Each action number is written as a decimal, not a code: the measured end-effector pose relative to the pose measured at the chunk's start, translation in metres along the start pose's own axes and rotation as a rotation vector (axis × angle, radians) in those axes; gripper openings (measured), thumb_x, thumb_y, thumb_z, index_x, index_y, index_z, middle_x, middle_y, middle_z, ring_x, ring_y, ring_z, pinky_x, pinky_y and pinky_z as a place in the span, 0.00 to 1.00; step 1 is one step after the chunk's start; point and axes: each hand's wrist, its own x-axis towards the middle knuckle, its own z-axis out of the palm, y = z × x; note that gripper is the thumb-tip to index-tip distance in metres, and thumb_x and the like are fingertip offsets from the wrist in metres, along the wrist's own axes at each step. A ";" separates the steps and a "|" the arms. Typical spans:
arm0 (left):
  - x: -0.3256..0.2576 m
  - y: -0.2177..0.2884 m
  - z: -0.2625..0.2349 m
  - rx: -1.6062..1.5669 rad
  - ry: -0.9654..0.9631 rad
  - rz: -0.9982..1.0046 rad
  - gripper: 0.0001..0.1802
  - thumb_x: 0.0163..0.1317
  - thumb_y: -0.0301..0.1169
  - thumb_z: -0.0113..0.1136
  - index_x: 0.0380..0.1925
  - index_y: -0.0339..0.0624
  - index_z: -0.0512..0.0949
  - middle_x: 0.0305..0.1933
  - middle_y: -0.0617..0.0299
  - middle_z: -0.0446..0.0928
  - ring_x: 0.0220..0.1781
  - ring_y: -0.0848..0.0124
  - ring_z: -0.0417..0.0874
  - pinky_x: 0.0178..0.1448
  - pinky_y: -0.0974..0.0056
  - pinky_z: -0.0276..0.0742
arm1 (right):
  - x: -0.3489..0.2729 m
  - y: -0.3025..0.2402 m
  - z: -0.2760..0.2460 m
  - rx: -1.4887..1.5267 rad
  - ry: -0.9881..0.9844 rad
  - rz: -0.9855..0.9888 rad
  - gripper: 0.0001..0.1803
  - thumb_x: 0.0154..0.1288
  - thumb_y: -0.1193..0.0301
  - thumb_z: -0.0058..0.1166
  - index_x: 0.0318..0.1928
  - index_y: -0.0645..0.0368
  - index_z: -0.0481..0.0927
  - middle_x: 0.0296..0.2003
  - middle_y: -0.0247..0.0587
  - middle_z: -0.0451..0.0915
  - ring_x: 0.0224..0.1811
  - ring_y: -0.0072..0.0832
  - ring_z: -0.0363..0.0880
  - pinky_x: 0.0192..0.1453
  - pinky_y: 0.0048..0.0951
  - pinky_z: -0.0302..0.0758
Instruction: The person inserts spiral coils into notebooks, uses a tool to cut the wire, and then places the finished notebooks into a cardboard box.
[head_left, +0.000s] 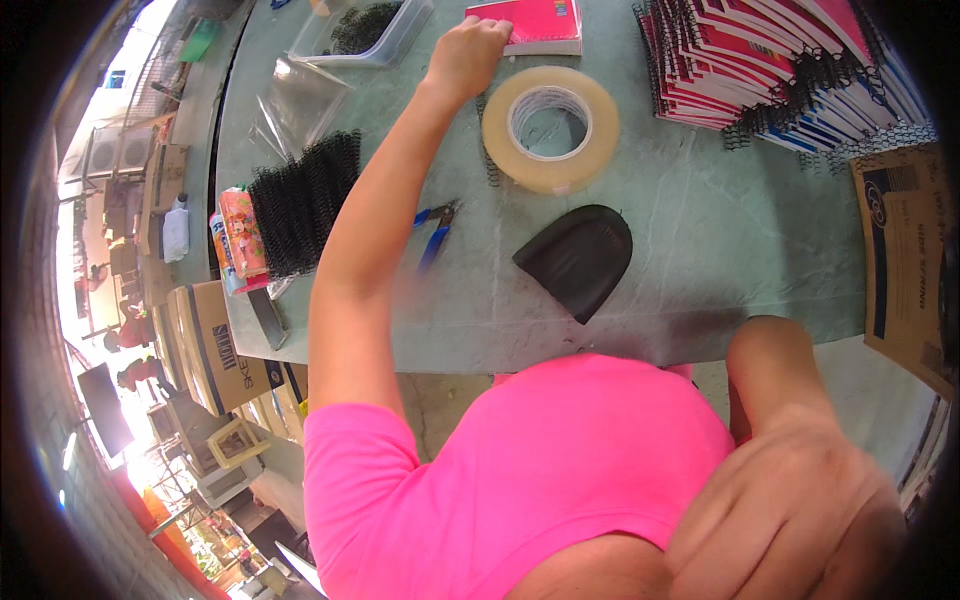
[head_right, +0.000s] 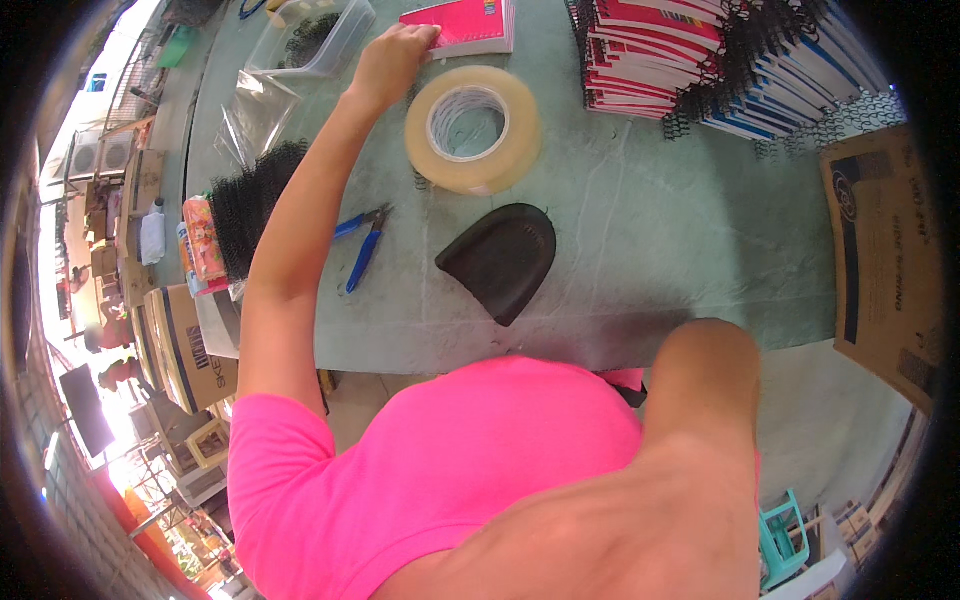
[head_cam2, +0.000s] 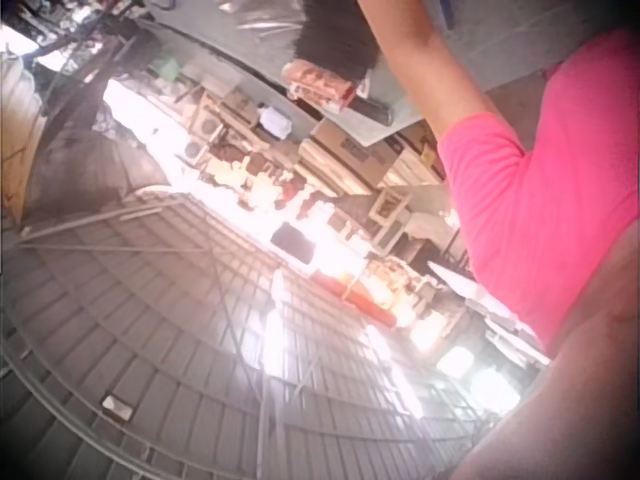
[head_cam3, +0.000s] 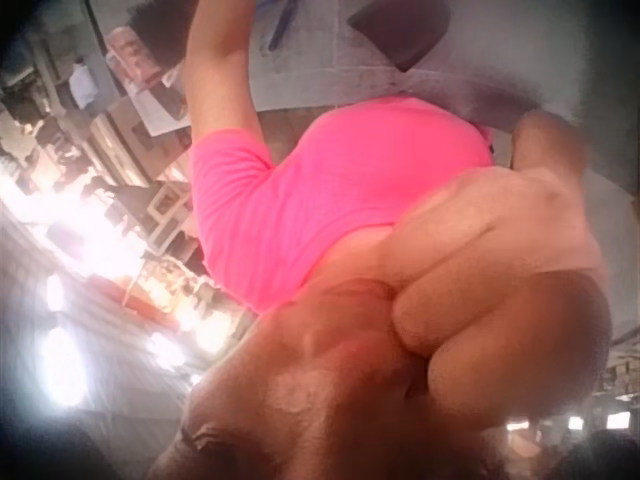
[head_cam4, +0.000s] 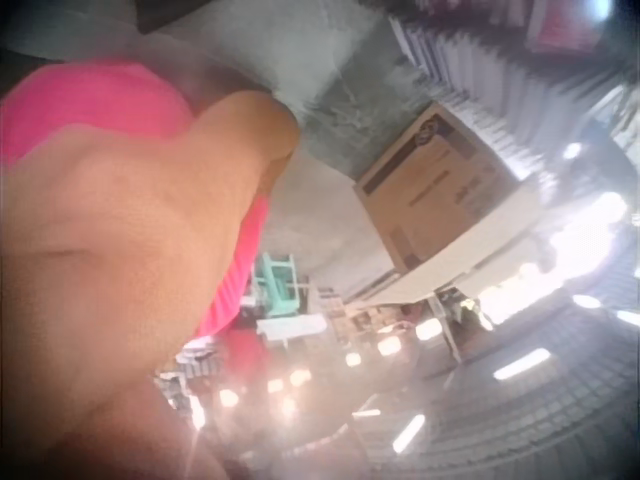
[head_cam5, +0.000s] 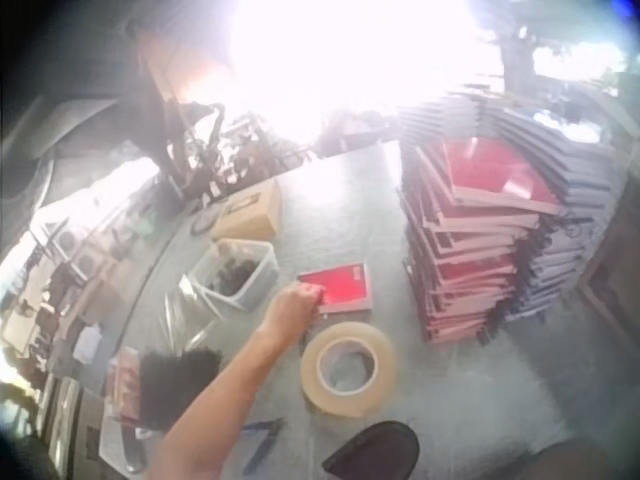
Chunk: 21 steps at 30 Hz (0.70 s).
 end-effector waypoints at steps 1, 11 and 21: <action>-0.002 0.002 -0.001 -0.007 0.004 0.017 0.13 0.50 0.22 0.55 0.39 0.40 0.75 0.39 0.58 0.79 0.47 0.59 0.78 0.50 0.57 0.76 | 0.006 0.002 -0.002 -0.050 -0.010 -0.017 0.03 0.48 0.80 0.54 0.23 0.58 0.74 0.11 0.29 0.63 0.11 0.20 0.56 0.25 0.20 0.62; -0.018 0.061 -0.112 -0.384 0.258 -0.052 0.10 0.58 0.26 0.51 0.39 0.38 0.78 0.31 0.53 0.78 0.36 0.56 0.79 0.41 0.58 0.74 | 0.201 0.130 -0.043 -1.461 -0.284 -1.042 0.18 0.54 0.72 0.57 0.46 0.62 0.74 0.39 0.49 0.78 0.43 0.44 0.77 0.46 0.36 0.73; -0.067 0.005 0.017 -0.319 0.056 -0.605 0.16 0.58 0.40 0.57 0.29 0.35 0.76 0.33 0.45 0.79 0.38 0.49 0.80 0.42 0.51 0.75 | 0.202 0.166 -0.053 -1.694 -0.563 -0.694 0.11 0.53 0.71 0.56 0.38 0.57 0.73 0.33 0.41 0.79 0.38 0.38 0.79 0.39 0.37 0.73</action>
